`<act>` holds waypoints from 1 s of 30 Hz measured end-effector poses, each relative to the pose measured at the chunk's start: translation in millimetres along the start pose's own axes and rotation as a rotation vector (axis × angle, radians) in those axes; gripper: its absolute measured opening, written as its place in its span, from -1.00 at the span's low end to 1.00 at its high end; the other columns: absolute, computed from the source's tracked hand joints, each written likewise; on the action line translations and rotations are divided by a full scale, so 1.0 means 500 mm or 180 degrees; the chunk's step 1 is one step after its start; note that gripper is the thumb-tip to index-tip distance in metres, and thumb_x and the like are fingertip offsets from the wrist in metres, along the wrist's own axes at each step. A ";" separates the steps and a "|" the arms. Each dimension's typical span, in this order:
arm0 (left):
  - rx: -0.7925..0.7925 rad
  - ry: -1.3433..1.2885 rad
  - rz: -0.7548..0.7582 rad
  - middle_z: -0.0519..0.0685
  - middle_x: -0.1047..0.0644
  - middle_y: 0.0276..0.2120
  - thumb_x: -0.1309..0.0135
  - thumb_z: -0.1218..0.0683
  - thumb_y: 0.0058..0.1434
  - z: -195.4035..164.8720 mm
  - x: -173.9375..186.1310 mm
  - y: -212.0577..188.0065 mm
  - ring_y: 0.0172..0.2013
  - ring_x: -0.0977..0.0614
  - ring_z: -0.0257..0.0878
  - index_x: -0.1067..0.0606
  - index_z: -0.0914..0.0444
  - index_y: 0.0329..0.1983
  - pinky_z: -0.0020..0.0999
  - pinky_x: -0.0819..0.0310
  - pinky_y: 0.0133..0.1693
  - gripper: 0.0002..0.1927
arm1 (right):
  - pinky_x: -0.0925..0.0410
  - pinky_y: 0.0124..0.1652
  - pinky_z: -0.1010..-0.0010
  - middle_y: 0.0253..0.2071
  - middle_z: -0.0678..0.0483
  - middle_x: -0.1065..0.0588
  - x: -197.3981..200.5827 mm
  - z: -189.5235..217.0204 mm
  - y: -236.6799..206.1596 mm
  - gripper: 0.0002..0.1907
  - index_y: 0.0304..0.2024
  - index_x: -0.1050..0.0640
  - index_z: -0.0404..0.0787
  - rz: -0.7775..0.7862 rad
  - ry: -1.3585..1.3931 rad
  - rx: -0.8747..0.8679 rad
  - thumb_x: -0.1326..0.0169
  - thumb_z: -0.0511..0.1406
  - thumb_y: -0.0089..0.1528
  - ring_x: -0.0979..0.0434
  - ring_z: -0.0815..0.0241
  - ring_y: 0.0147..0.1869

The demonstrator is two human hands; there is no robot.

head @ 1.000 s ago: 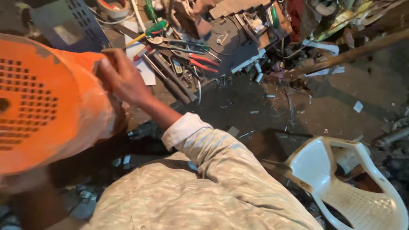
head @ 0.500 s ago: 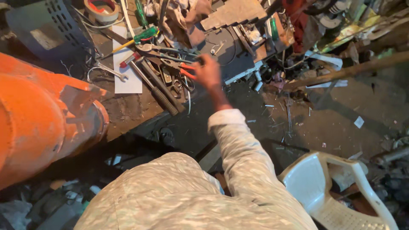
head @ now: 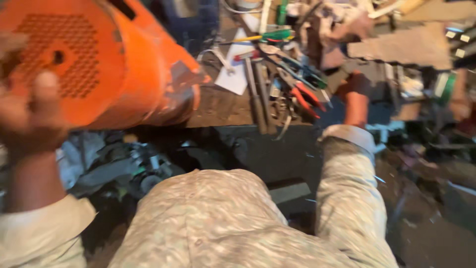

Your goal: The person works on an orange electric motor on the floor of a cluttered repair workshop. They hold the motor steady, unscrew and remove its end cover and fan cowl, handle the perforated cover and internal parts, and reposition the motor repeatedly while refitting components by hand.

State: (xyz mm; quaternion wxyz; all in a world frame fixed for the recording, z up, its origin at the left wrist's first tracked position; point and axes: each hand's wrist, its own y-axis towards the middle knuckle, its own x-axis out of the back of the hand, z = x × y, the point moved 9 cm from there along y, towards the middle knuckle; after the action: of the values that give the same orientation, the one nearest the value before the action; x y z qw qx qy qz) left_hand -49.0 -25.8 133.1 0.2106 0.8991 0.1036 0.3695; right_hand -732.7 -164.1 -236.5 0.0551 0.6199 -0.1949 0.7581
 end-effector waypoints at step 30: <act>0.0512 -0.3256 0.0834 0.02 -0.29 0.43 0.16 -0.42 0.48 0.317 -0.018 0.031 0.44 -0.32 -0.09 -0.18 0.25 0.50 -0.07 -0.16 0.52 -0.19 | -0.29 0.32 0.36 0.24 -0.02 -0.44 0.248 0.765 -0.641 -0.78 0.15 -0.32 -0.25 -0.0277 0.6030 0.2164 0.15 -0.32 0.48 -0.44 0.22 0.28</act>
State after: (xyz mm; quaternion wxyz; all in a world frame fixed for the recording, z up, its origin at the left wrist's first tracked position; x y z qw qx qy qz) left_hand 57.3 -90.7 33.3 0.1167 0.9831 -0.0974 -0.1019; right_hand -305.0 -29.0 15.2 0.0352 -0.2488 0.1786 0.9513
